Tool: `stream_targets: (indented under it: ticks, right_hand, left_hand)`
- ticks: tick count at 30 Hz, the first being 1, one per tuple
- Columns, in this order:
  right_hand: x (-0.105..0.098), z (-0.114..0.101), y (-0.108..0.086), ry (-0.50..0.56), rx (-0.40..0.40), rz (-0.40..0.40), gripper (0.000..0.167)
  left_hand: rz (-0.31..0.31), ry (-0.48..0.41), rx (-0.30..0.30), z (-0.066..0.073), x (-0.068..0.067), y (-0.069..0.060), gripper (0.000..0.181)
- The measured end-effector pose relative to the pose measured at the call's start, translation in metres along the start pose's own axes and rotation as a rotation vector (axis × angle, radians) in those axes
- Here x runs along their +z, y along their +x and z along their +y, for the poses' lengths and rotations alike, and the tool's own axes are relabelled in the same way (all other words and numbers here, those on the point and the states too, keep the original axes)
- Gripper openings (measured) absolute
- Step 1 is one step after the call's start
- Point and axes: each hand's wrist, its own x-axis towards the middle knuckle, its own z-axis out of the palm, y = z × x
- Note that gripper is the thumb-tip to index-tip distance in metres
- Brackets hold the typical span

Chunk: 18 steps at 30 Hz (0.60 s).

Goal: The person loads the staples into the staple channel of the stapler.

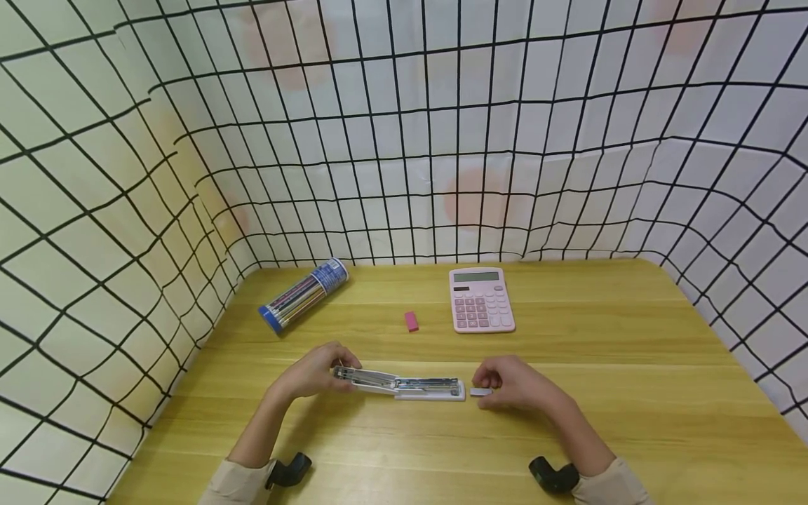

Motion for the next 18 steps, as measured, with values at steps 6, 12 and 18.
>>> stream_targets:
  ticks: [6,12,18]
  right_hand:
    - [0.0008,-0.0004,-0.0001,-0.023,-0.001,0.013,0.019]
    - [0.0016,0.0002,0.0003,-0.029,0.0,0.02,0.015]
    - [0.0018,-0.0012,0.0005,-0.026,-0.001,0.02,0.013]
  left_hand:
    - [-0.003,-0.005,0.002,0.0007,-0.0002,-0.0001,0.03]
    - [-0.004,-0.003,0.006,0.0005,-0.0007,0.0003,0.03]
    - [-0.008,-0.009,0.0,0.0011,-0.0009,-0.0007,0.029]
